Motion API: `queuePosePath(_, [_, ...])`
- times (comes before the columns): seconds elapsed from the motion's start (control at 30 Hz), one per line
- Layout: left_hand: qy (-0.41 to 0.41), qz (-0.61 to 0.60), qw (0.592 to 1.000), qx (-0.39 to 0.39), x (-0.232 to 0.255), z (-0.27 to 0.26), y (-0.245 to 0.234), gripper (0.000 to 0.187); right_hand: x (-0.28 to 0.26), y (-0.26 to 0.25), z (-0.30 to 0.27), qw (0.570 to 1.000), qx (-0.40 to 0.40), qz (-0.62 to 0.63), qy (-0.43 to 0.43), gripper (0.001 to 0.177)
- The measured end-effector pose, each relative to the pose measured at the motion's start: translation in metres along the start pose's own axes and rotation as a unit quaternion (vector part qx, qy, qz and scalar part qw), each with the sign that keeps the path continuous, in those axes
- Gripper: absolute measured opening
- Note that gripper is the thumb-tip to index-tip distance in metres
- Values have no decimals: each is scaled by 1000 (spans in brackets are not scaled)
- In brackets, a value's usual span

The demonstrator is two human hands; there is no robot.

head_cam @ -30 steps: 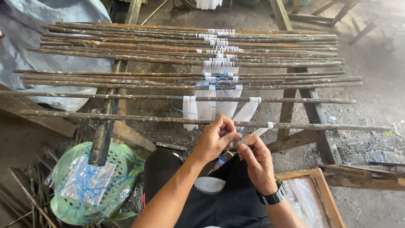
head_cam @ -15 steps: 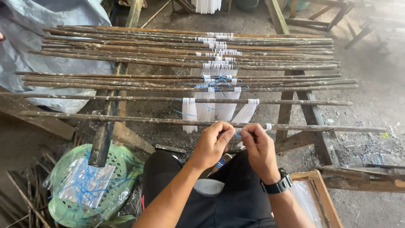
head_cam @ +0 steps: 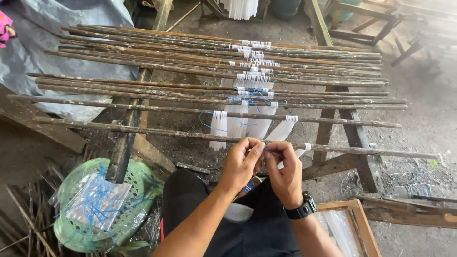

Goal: Tying white wicks onto wooden sticks arranged on a wooden frame for candle making.

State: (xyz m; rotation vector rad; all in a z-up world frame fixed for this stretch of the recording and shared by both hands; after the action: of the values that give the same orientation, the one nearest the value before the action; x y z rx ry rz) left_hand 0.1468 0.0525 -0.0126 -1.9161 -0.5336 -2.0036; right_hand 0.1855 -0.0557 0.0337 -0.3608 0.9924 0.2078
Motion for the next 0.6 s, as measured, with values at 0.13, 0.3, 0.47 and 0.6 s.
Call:
queuePosePath(0.13, [10,5,1000,5,3,-2,1,21,-5,-3,0,1000,4,-4,-27,5])
queuePosePath(0.3, [50,19,999,4,11,-5,1,19,-11,-4,2,999,2,-11,-52,7])
queuePosePath(0.47, [134,8,991,-9,36,-19,3,10,-23,-8,0,997,-7,-4,-72,8])
queuePosePath(0.6, [196,128,972,-27,67,-40,7,19,-57,-9,-3,994,-36,-32,-98,10])
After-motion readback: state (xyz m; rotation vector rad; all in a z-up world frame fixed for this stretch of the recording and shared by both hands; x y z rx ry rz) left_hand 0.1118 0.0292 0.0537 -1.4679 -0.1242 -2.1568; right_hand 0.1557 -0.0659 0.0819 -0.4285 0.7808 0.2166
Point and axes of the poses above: each hand's wrist, its own z-axis towards the middle knuckle, its own y-axis out of the palm, x = y × z, the point moved 9 cm from there along z, towards the middle knuckle, and after that the axes turned 10 degrees about z, right-handed, at the moved point
